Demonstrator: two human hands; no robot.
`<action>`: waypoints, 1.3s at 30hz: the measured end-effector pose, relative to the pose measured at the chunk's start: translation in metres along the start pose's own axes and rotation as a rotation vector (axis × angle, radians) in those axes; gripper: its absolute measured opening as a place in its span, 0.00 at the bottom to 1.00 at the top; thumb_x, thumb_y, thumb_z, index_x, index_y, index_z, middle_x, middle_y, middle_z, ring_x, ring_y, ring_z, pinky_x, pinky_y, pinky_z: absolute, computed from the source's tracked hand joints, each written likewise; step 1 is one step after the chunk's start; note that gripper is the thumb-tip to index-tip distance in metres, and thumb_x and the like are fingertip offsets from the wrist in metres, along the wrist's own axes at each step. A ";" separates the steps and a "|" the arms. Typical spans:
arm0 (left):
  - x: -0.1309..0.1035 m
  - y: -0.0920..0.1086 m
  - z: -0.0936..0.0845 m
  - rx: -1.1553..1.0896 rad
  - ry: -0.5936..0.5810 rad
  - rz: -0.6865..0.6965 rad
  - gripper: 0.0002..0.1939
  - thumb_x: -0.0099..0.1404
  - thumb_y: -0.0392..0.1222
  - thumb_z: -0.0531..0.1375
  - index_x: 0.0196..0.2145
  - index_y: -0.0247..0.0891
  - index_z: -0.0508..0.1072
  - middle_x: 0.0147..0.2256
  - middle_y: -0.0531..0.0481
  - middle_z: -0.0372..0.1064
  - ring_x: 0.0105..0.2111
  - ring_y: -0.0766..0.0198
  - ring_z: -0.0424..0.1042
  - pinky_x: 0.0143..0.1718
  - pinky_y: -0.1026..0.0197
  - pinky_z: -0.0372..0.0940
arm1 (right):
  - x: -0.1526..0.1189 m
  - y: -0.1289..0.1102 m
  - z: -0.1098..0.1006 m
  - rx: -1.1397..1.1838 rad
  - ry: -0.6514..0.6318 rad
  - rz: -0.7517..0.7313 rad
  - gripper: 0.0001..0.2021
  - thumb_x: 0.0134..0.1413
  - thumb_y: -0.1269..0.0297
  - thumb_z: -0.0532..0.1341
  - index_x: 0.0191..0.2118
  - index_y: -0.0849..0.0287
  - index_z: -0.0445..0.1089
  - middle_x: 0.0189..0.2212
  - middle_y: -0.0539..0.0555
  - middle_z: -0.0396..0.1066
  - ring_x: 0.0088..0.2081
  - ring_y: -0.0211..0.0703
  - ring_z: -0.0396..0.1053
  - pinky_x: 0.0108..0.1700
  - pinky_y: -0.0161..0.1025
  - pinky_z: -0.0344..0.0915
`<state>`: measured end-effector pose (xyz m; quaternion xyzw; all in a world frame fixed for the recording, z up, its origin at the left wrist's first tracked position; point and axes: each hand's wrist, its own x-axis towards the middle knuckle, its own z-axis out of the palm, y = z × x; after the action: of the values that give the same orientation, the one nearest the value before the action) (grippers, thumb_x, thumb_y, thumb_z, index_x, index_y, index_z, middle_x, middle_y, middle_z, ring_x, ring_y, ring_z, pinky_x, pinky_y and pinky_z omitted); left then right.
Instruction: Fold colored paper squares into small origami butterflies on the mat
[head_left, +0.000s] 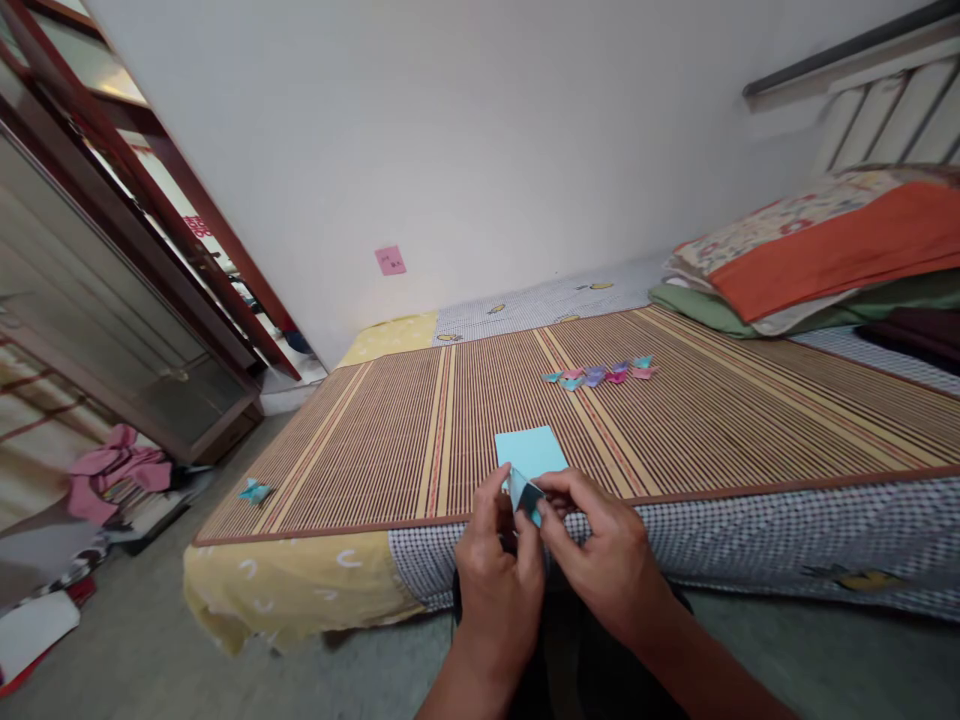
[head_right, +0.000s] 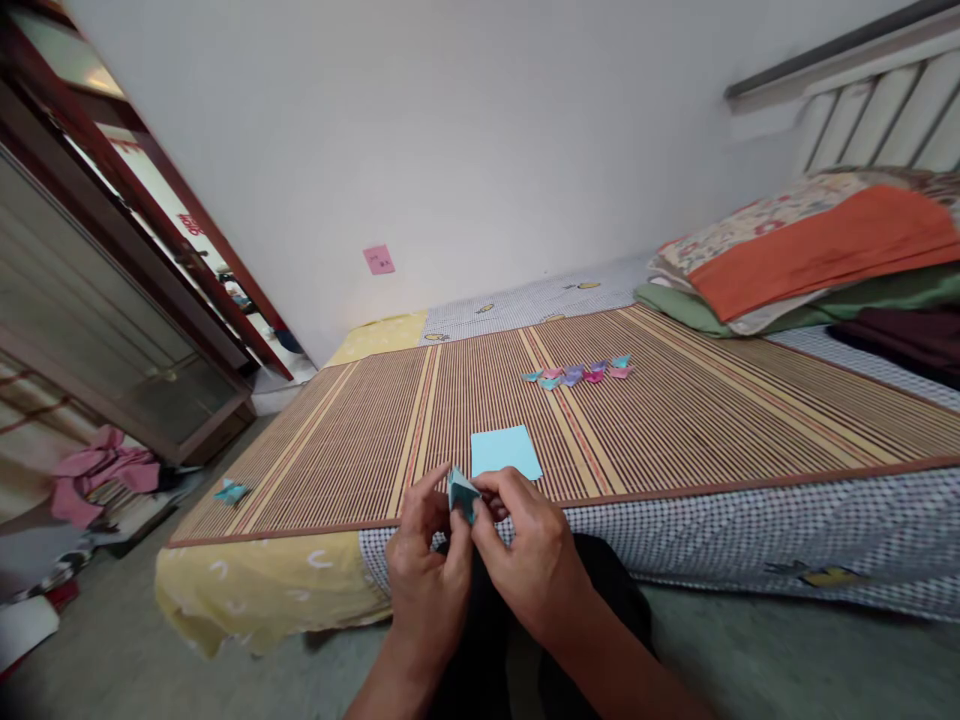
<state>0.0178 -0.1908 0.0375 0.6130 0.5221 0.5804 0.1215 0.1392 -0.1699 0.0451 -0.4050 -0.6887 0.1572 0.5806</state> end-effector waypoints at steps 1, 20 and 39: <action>0.000 0.000 0.000 0.007 0.003 0.013 0.23 0.65 0.28 0.59 0.56 0.44 0.72 0.40 0.48 0.79 0.34 0.61 0.77 0.38 0.61 0.69 | 0.000 0.000 0.000 -0.005 0.006 -0.002 0.07 0.59 0.73 0.59 0.39 0.54 0.70 0.30 0.52 0.75 0.31 0.43 0.76 0.36 0.38 0.71; -0.005 -0.007 0.001 0.071 0.043 0.281 0.24 0.68 0.27 0.57 0.58 0.43 0.73 0.49 0.46 0.80 0.46 0.60 0.80 0.48 0.62 0.74 | -0.001 -0.003 -0.001 0.025 0.109 -0.218 0.10 0.62 0.78 0.59 0.44 0.57 0.70 0.33 0.52 0.73 0.34 0.41 0.73 0.37 0.35 0.71; -0.019 -0.003 0.010 0.150 0.090 0.371 0.18 0.67 0.27 0.56 0.52 0.37 0.72 0.41 0.45 0.79 0.39 0.61 0.80 0.43 0.62 0.75 | -0.001 -0.001 -0.004 0.029 0.146 -0.057 0.10 0.57 0.77 0.61 0.42 0.55 0.71 0.34 0.50 0.75 0.33 0.39 0.74 0.35 0.33 0.70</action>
<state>0.0293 -0.1995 0.0214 0.6794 0.4470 0.5791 -0.0569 0.1423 -0.1726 0.0459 -0.3870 -0.6534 0.1209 0.6393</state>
